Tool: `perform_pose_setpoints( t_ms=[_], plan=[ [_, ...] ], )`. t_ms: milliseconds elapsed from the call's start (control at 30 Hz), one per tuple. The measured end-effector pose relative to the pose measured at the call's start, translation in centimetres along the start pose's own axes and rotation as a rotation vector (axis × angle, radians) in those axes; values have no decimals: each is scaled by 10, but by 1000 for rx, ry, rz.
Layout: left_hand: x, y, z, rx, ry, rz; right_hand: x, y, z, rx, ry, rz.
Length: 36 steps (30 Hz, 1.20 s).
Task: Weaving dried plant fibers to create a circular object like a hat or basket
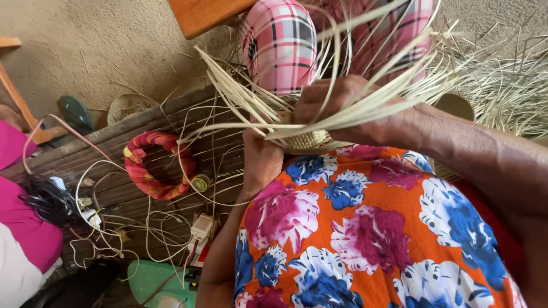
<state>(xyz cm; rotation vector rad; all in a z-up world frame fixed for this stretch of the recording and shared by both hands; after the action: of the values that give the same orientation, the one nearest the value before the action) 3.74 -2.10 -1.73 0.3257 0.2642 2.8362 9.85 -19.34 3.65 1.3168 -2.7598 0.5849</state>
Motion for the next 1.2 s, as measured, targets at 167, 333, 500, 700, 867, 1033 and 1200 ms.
perform_pose_setpoints(
  t_ms=[167,333,500,700,867,1033,1200],
  plan=[
    [8,14,38,297,-121,-205,6,11,14,123,-29,55],
    [7,2,5,-200,-36,-4,-38,21,27,358,143,121],
    [-2,14,29,-224,14,23,-45,3,29,250,175,98],
    [5,-3,15,71,-86,-101,-25,12,20,191,161,90],
    [1,-9,3,-61,-125,-20,29,21,20,134,144,68],
    [-9,9,42,-60,-90,-59,31,15,20,89,131,67],
    [0,16,42,-103,-141,-76,21,12,14,42,126,79]
  ],
)
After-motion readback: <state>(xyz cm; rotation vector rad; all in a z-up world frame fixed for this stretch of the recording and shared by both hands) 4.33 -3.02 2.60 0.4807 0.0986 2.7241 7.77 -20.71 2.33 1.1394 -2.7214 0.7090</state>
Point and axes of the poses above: each hand's wrist, its own x-axis away from the middle knuckle, its own y-axis out of the palm, z = x × y, the point moved 4 cm from there along -x, towards the middle knuckle, and after that the axes turned 10 degrees about -z, right-handed, at the moved point
